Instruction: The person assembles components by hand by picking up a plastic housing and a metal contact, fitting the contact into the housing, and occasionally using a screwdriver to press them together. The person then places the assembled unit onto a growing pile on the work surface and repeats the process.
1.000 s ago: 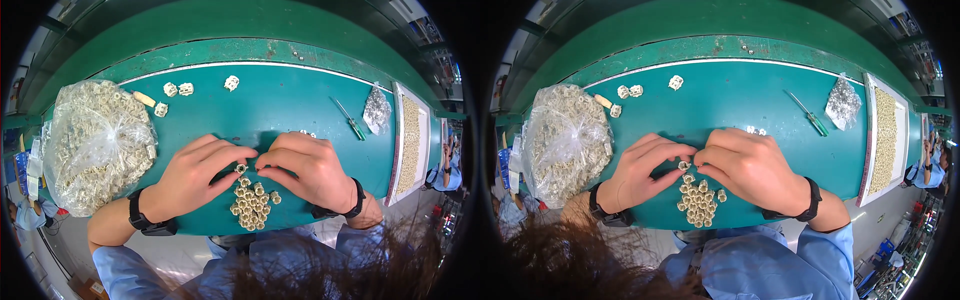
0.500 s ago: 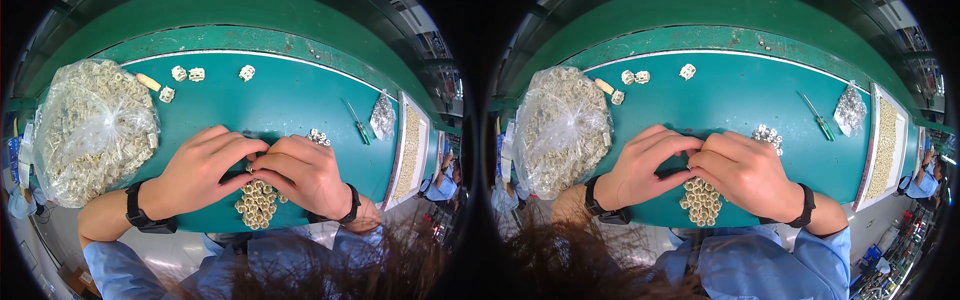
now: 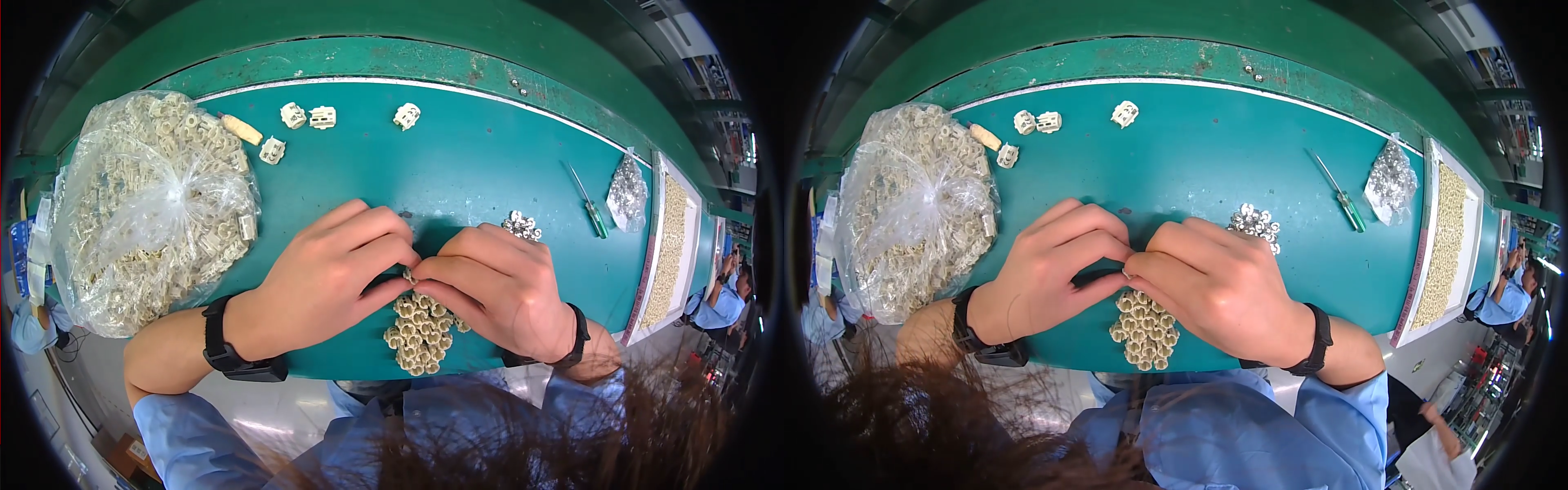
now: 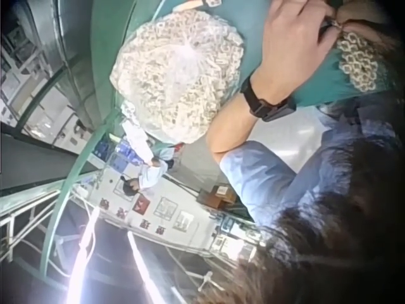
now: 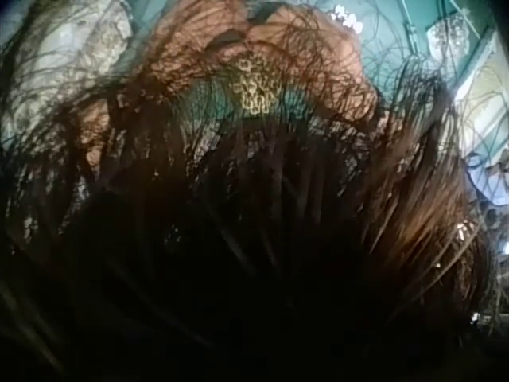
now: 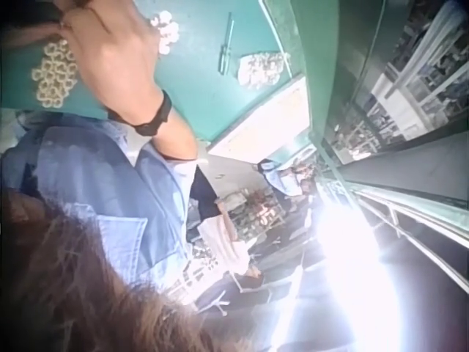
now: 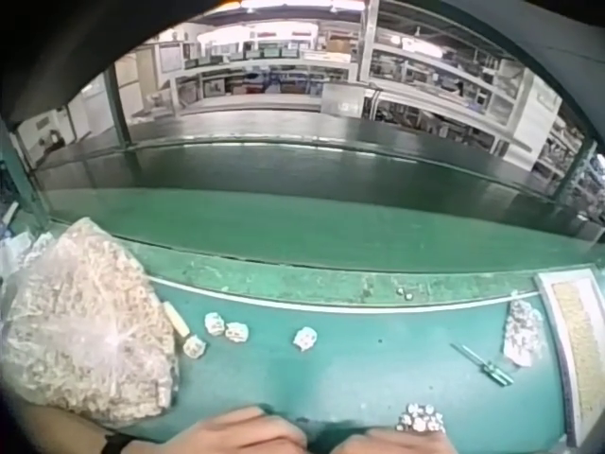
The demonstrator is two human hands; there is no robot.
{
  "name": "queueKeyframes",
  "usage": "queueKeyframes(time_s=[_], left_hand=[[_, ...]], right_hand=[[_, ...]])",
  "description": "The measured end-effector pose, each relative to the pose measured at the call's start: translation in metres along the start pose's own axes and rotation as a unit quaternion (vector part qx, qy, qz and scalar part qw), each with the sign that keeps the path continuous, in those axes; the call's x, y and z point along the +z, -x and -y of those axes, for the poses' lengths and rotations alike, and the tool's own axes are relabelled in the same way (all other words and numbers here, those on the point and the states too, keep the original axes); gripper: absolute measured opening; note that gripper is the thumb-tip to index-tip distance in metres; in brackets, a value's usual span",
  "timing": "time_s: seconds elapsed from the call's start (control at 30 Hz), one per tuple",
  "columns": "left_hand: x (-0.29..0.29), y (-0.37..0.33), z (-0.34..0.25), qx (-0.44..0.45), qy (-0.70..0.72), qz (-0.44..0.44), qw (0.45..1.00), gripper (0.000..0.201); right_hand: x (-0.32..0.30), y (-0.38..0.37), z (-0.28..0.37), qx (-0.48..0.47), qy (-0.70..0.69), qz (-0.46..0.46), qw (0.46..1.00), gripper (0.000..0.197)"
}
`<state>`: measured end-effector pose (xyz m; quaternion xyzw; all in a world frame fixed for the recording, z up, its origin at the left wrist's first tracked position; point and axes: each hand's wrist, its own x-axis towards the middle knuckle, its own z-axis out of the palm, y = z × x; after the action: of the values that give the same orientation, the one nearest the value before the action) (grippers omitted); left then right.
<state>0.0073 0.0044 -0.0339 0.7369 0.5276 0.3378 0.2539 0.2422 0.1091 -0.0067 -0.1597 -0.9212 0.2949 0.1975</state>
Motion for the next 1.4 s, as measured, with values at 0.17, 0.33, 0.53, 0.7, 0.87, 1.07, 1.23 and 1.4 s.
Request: queueKeyframes(time_s=[0.17,0.33,0.53,0.7,0.87,1.07,1.23,1.4], left_hand=[[0.001,-0.001,-0.001,0.005,0.002,-0.004,1.0,0.032],[-0.007,0.001,0.003,0.02,0.005,0.033,0.999,0.035],[-0.02,-0.001,0.002,0.061,-0.003,0.09,0.994,0.042],[-0.056,-0.013,-0.001,0.017,-0.133,0.009,0.991,0.043],[-0.09,-0.012,-0.001,-0.082,-0.31,-0.042,0.946,0.042],[-0.091,-0.01,0.005,-0.147,-0.301,-0.036,0.941,0.039],[-0.081,-0.012,0.01,-0.139,-0.285,-0.048,0.947,0.033],[-0.074,-0.009,0.003,-0.097,-0.252,-0.035,0.962,0.032]], right_hand=[[-0.006,0.001,0.002,0.006,0.0,0.006,1.0,0.025],[-0.034,-0.002,-0.019,0.035,0.025,-0.019,0.999,0.025],[-0.04,0.001,-0.026,0.065,0.063,0.05,0.995,0.023],[-0.035,0.002,-0.026,0.05,0.053,0.065,0.995,0.018],[-0.035,0.006,-0.022,0.064,0.069,0.072,0.993,0.014],[-0.039,0.008,-0.022,0.084,-0.039,0.04,0.995,0.015],[-0.043,0.007,-0.028,0.048,-0.069,0.027,0.996,0.021],[-0.037,0.007,-0.017,0.152,-0.146,0.032,0.977,0.026]])
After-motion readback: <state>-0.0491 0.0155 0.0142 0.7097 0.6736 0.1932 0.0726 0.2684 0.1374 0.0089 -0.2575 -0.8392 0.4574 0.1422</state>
